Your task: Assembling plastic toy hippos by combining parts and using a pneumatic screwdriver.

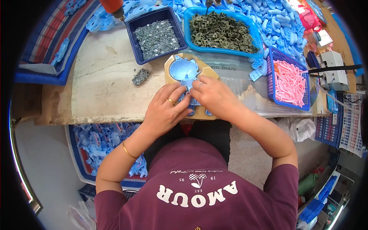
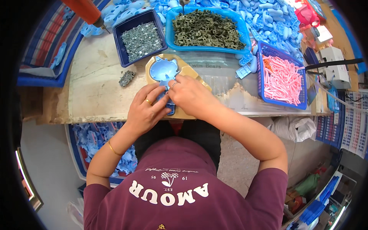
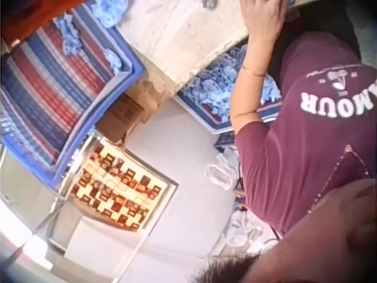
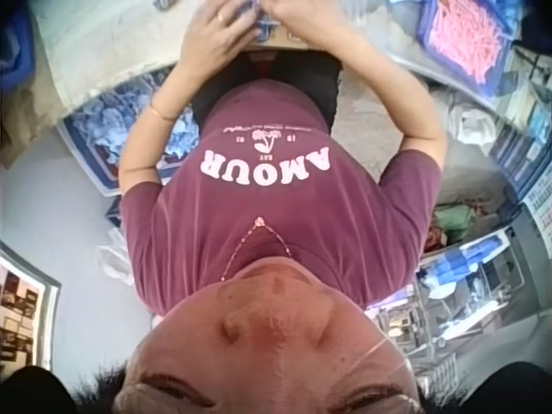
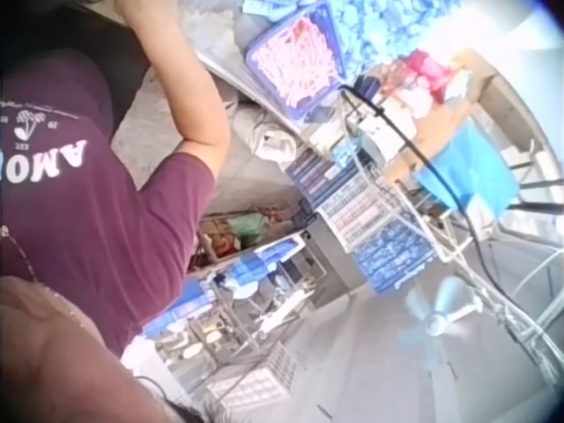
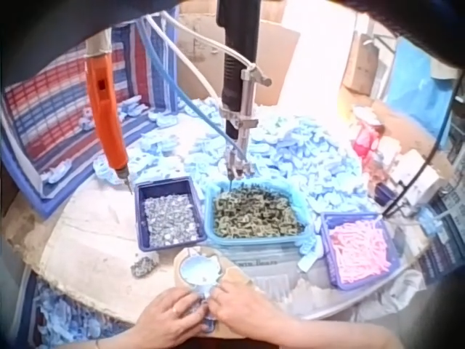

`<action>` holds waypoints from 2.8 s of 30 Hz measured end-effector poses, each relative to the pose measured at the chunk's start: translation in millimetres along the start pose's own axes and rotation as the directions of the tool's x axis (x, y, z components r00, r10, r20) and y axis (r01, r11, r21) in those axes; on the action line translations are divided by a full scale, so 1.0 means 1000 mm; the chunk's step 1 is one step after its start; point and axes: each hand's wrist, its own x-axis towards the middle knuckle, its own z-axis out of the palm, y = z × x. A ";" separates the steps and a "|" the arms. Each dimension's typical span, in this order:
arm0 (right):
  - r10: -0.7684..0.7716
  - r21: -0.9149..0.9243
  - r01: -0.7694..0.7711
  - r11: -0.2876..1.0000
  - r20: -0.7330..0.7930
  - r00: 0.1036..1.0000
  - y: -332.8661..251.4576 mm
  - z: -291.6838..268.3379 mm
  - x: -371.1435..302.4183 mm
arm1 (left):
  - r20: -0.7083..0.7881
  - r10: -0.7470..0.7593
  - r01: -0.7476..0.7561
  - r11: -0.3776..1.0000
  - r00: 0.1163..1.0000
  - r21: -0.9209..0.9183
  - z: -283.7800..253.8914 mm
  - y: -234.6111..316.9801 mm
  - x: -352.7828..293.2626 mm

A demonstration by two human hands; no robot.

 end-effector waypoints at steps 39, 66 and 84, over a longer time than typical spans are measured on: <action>0.306 0.370 -0.184 0.911 -0.303 0.903 0.005 -0.059 0.052 | 0.002 -0.043 0.043 0.991 0.999 -0.128 -0.010 -0.004 0.008; 0.462 0.835 -0.205 0.511 -0.065 0.884 0.027 -0.120 0.166 | 0.130 -0.288 0.270 0.953 0.949 0.137 -0.015 -0.148 0.103; 0.483 0.962 0.034 0.272 -0.167 0.860 -0.003 -0.099 0.119 | -0.201 0.060 -0.088 0.987 0.978 -0.136 -0.014 -0.055 0.078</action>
